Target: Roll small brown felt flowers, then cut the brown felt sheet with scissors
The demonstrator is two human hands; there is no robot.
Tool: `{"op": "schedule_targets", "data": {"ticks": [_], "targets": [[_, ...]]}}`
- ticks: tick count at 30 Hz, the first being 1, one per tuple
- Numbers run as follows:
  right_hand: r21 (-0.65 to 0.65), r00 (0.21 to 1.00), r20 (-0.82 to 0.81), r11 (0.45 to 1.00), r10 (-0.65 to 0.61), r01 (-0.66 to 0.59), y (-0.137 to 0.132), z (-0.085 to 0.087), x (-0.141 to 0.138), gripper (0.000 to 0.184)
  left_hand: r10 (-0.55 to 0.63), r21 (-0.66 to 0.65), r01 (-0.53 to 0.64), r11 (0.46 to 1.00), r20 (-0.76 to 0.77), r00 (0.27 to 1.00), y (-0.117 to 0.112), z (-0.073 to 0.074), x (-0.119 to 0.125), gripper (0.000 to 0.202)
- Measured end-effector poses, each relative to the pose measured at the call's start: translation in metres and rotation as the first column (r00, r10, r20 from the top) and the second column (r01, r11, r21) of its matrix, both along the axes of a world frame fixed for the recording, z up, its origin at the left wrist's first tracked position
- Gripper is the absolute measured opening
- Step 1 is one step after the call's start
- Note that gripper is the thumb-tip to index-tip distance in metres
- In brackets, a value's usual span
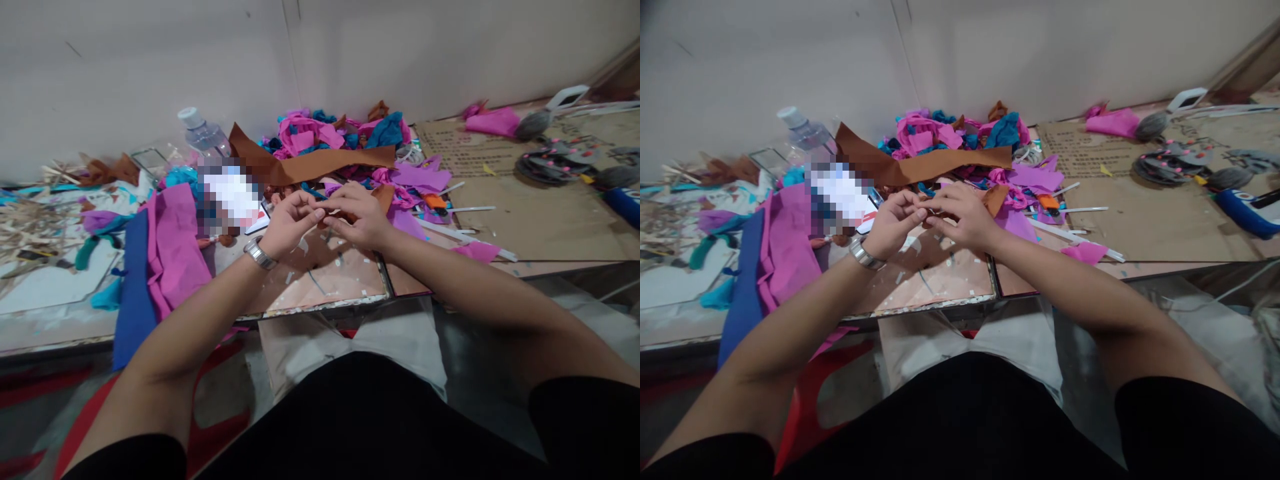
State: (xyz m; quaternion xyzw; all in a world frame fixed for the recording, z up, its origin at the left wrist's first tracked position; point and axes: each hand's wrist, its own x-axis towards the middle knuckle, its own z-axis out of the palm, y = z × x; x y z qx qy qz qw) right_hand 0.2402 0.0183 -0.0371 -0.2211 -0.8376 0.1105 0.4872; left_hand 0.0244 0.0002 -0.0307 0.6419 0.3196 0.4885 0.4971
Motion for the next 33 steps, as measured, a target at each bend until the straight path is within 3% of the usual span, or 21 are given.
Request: {"op": "schedule_targets", "data": {"ticks": [5,10,14,23,33], "targets": [[-0.011,0.999,-0.026,0.999,0.036,-0.036,0.001,0.001,-0.001,0.041,0.052,0.028,-0.051,0.998,-0.01,0.999,0.005,-0.005,-0.002,0.045],[-0.04,0.995,-0.098,0.999,-0.013,0.009,0.0,0.003,0.001,0.041,0.117,0.057,-0.113,0.992,-0.059,0.991,0.01,-0.011,-0.008,0.043],[-0.056,0.991,-0.13,0.998,-0.04,0.033,-0.002,0.005,0.002,0.04,0.088,0.028,-0.085,0.996,-0.127,0.988,0.008,-0.012,-0.009,0.04],[-0.106,0.99,-0.135,0.994,-0.049,0.034,-0.003,0.004,0.001,0.042,0.067,-0.075,-0.068,0.995,-0.009,0.998,0.005,-0.011,-0.005,0.033],[-0.088,0.99,-0.138,0.996,-0.032,0.02,0.0,-0.001,0.0,0.044,0.006,-0.173,-0.011,0.985,-0.027,1.0,-0.002,-0.001,0.0,0.039]]}}
